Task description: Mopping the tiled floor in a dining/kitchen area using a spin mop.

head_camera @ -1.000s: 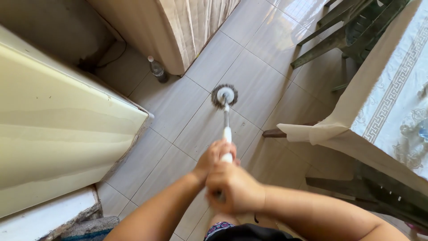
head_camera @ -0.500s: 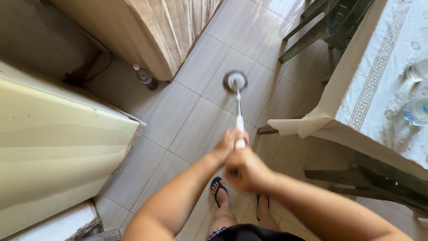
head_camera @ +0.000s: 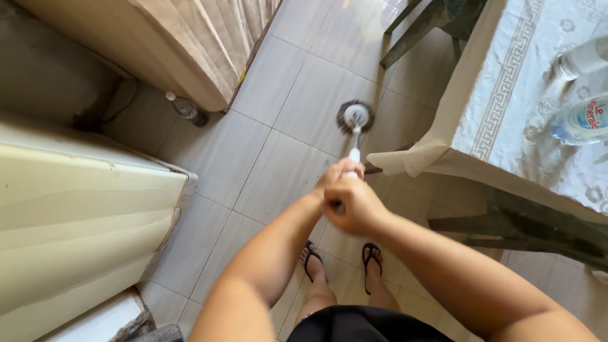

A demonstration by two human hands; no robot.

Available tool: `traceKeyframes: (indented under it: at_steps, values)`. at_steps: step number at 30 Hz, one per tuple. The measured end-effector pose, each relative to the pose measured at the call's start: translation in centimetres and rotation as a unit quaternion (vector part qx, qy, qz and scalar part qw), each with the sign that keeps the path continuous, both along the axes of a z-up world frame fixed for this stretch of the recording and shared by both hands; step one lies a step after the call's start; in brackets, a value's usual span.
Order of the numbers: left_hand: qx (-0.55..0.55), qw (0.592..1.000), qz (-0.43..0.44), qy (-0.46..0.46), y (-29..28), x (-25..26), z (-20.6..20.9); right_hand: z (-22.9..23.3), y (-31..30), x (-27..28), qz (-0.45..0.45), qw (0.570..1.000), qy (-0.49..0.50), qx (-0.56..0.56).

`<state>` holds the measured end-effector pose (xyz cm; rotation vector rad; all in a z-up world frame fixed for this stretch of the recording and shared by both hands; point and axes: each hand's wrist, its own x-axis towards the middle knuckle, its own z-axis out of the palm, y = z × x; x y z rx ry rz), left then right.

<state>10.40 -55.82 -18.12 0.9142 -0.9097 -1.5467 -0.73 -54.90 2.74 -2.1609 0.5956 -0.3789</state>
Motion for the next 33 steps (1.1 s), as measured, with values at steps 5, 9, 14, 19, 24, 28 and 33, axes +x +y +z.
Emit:
traceKeyframes:
  at_steps: [5,9,14,19,24,28,33]
  values:
    - [-0.176,0.969,0.021,-0.171,-3.4,-1.1,-2.4,-4.5,-2.8,0.2,-0.033,0.996,-0.044,-0.071]
    - [0.001,0.999,0.014,-0.035,2.8,-0.8,0.2,-3.1,1.7,-0.9,0.038,0.998,-0.051,0.01]
    - [-0.125,0.932,-0.044,-0.339,13.2,1.7,11.9,3.5,9.1,-0.8,0.124,0.986,-0.088,0.075]
    - [-0.121,0.92,0.03,-0.372,14.1,0.8,13.6,7.2,8.5,-0.2,0.134,0.981,-0.093,0.108]
    - [-0.111,0.929,0.032,-0.351,4.6,-1.5,6.3,4.2,1.7,-0.9,0.027,0.997,-0.04,0.06]
    - [-0.133,0.969,0.029,-0.206,-2.7,-3.6,-7.0,-1.0,-2.8,-1.6,0.016,0.998,-0.055,-0.005]
    - [-0.141,0.969,0.122,-0.16,-3.8,-3.1,-5.8,1.5,-6.2,-2.1,0.011,0.985,-0.143,-0.092]
